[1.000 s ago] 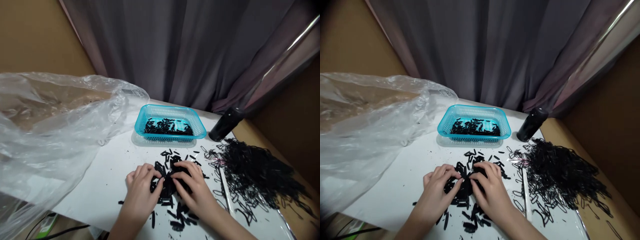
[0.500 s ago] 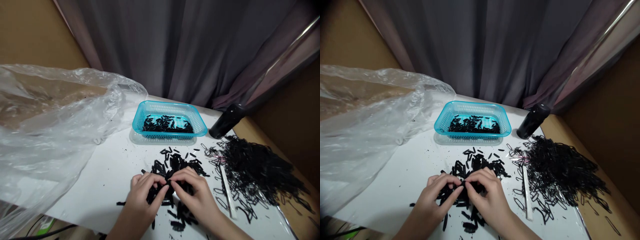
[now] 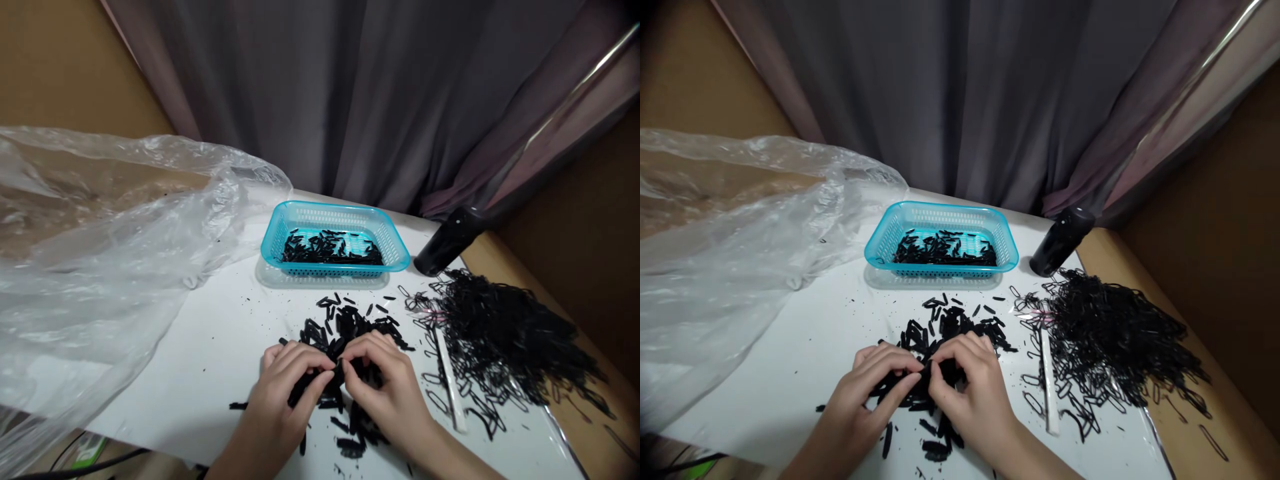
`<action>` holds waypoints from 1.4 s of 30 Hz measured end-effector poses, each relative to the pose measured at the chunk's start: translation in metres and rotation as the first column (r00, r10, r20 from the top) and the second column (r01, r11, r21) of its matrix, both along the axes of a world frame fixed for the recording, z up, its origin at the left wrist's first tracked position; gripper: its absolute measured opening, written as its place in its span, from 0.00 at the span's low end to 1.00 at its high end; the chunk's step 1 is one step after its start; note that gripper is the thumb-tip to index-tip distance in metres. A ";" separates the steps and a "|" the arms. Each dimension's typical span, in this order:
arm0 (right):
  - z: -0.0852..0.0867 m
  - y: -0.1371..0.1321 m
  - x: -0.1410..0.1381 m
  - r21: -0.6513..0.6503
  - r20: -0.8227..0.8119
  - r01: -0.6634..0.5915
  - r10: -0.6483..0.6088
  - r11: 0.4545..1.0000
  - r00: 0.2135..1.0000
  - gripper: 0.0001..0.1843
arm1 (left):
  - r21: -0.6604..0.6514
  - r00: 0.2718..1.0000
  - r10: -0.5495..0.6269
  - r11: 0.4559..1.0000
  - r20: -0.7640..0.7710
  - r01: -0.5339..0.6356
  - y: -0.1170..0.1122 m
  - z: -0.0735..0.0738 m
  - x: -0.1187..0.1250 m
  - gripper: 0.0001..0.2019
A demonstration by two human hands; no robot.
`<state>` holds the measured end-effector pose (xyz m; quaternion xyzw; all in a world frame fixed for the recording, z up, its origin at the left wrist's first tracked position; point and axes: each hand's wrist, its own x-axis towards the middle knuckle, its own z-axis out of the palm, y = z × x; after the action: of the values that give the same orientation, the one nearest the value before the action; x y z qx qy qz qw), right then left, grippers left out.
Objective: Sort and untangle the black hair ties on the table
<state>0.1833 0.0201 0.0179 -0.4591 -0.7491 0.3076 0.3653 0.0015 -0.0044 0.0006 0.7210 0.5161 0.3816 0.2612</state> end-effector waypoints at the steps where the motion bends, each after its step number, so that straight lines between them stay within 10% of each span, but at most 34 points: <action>1: 0.000 0.000 0.000 0.003 0.000 0.003 -0.003 1.000 1.000 0.07 | -0.004 1.000 -0.003 1.000 0.003 0.003 0.000 0.000 0.000 0.04; 22: 0.007 -0.011 0.001 0.063 -0.020 -0.136 0.137 0.989 0.990 0.09 | -0.447 0.872 0.091 0.881 0.481 0.155 -0.023 -0.001 -0.003 0.06; 32: 0.005 0.000 0.007 -0.010 -0.161 -0.084 0.082 0.996 0.984 0.07 | -0.402 0.766 -0.029 0.838 0.642 0.369 -0.021 0.002 0.002 0.12; 38: 0.008 0.004 0.011 -0.101 -0.271 -0.075 0.045 0.992 0.961 0.06 | -0.636 0.785 0.180 0.702 0.592 0.319 -0.024 0.005 0.011 0.08; 42: 0.011 0.008 0.016 -0.018 -0.226 -0.028 0.023 0.999 0.974 0.06 | -0.586 0.815 0.142 0.763 0.563 0.272 -0.030 0.012 0.011 0.18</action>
<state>0.1990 0.0276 0.0291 -0.4154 -0.7052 0.3705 0.4392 0.0125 -0.0348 0.0129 0.4551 0.4840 0.3711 0.6488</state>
